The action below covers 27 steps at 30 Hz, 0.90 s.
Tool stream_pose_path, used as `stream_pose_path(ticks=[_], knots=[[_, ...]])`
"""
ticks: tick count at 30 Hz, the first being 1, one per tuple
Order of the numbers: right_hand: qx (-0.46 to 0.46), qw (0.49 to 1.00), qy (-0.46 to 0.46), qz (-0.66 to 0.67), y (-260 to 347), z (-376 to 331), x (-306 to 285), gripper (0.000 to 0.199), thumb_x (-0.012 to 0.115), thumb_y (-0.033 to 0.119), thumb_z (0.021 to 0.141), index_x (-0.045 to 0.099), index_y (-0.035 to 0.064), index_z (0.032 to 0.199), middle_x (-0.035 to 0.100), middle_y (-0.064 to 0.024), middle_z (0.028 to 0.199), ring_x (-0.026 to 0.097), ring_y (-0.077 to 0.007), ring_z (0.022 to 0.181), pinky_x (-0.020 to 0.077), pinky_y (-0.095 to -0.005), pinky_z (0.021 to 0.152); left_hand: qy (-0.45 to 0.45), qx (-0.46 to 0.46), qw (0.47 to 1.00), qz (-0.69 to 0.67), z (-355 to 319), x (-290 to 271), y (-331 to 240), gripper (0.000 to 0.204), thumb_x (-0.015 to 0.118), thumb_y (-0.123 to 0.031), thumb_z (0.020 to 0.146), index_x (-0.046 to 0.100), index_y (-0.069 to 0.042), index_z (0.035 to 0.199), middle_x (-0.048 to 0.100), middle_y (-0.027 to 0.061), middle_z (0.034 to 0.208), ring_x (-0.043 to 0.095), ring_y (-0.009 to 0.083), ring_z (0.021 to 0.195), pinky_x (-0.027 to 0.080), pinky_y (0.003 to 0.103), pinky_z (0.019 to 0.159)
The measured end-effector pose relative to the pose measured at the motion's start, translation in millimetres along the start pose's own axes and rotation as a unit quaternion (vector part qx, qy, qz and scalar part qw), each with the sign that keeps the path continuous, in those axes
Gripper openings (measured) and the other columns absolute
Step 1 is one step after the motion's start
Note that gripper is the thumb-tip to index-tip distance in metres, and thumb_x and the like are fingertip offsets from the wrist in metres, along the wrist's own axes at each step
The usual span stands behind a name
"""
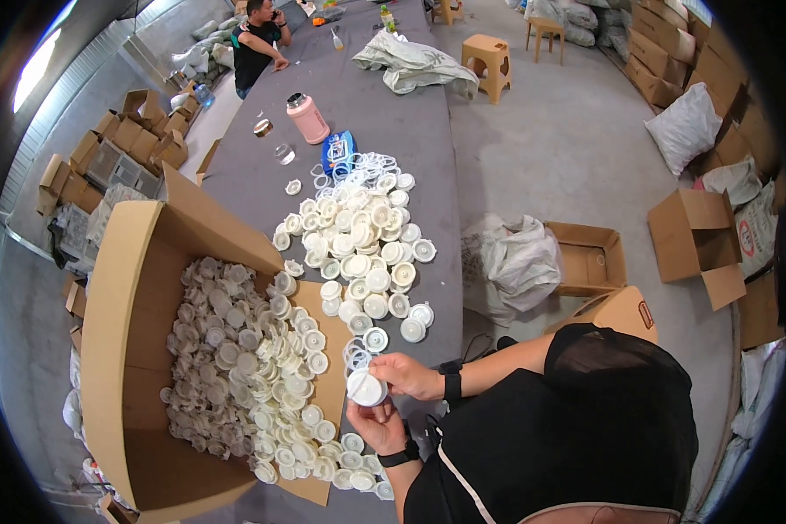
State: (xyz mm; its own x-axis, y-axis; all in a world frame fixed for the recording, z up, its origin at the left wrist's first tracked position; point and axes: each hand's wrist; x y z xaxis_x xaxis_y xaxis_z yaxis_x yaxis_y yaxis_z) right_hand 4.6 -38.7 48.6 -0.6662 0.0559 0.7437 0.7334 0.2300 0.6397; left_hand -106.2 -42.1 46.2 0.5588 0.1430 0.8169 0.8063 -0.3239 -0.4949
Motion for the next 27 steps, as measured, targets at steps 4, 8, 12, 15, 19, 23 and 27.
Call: stream_pose_path(ticks=[4,8,12,15,19,23,27], knots=[[0.014,0.998,0.065,-0.004,14,-6,11,0.022,0.046,0.028,0.083,0.053,0.0070,0.081,0.050,0.0046,0.068,0.043,-0.0013,0.054,0.0321,-0.0166,0.044,0.003,0.086,0.988,0.129,-6,14,-6,0.027,0.043,-0.030,0.084,0.051,-0.005,0.079,0.049,-0.0021,0.055,0.032,0.0034,0.035,0.028,0.017,0.035],[0.020,0.992,0.101,-0.077,17,-5,3,0.026,0.048,0.030,0.083,0.055,0.0079,0.071,0.048,0.0056,0.058,0.039,-0.0010,0.046,0.0284,-0.0169,0.039,-0.024,0.098,0.988,0.116,-7,11,-5,0.026,0.043,-0.030,0.084,0.050,-0.006,0.077,0.049,-0.0021,0.057,0.034,0.0038,0.035,0.027,0.017,0.034],[0.070,0.990,0.095,-0.078,17,-3,-2,0.028,0.051,0.029,0.082,0.058,0.0049,0.071,0.050,0.0049,0.057,0.041,-0.0016,0.046,0.0289,-0.0176,0.038,-0.068,0.045,0.984,0.155,-9,16,-4,0.026,0.046,-0.032,0.083,0.044,-0.009,0.070,0.046,-0.0017,0.056,0.035,0.0041,0.037,0.027,0.017,0.034],[0.083,0.984,0.114,-0.108,15,0,-4,0.028,0.051,0.029,0.082,0.057,0.0055,0.067,0.047,0.0059,0.055,0.038,-0.0009,0.044,0.0264,-0.0173,0.037,-0.107,0.019,0.976,0.187,-13,19,-5,0.030,0.047,-0.034,0.083,0.040,-0.011,0.065,0.042,-0.0016,0.055,0.036,0.0041,0.037,0.025,0.017,0.032],[0.150,0.978,0.084,-0.121,10,5,-7,0.029,0.049,0.030,0.083,0.055,0.0079,0.065,0.045,0.0061,0.052,0.035,-0.0012,0.041,0.0227,-0.0171,0.035,-0.089,0.022,0.987,0.130,-12,2,-2,0.028,0.045,-0.031,0.085,0.042,-0.010,0.066,0.043,-0.0015,0.053,0.037,0.0040,0.036,0.024,0.017,0.030],[0.220,0.972,0.063,-0.060,-7,12,-24,0.027,0.048,0.031,0.083,0.055,0.0093,0.069,0.044,0.0056,0.051,0.032,-0.0023,0.039,0.0208,-0.0175,0.034,-0.104,0.049,0.973,0.200,-1,-19,0,0.027,0.044,-0.026,0.086,0.050,-0.007,0.067,0.050,-0.0005,0.052,0.034,0.0037,0.033,0.022,0.019,0.030],[0.208,0.972,0.030,-0.107,-20,13,-37,0.027,0.049,0.032,0.083,0.055,0.0086,0.071,0.046,0.0054,0.052,0.034,-0.0024,0.039,0.0218,-0.0178,0.035,-0.136,0.048,0.960,0.241,1,-40,10,0.031,0.044,-0.027,0.087,0.048,-0.008,0.062,0.046,-0.0006,0.047,0.032,0.0050,0.030,0.022,0.018,0.029]])
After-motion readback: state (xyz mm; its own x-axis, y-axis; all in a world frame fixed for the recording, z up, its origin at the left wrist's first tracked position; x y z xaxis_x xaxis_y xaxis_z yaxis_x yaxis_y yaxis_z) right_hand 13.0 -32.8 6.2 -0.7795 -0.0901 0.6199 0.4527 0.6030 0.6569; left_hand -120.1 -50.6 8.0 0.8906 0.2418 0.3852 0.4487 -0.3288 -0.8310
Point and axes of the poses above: each hand's wrist, its own z-axis towards the middle knuckle, its own x-axis out of the palm, y = z × x
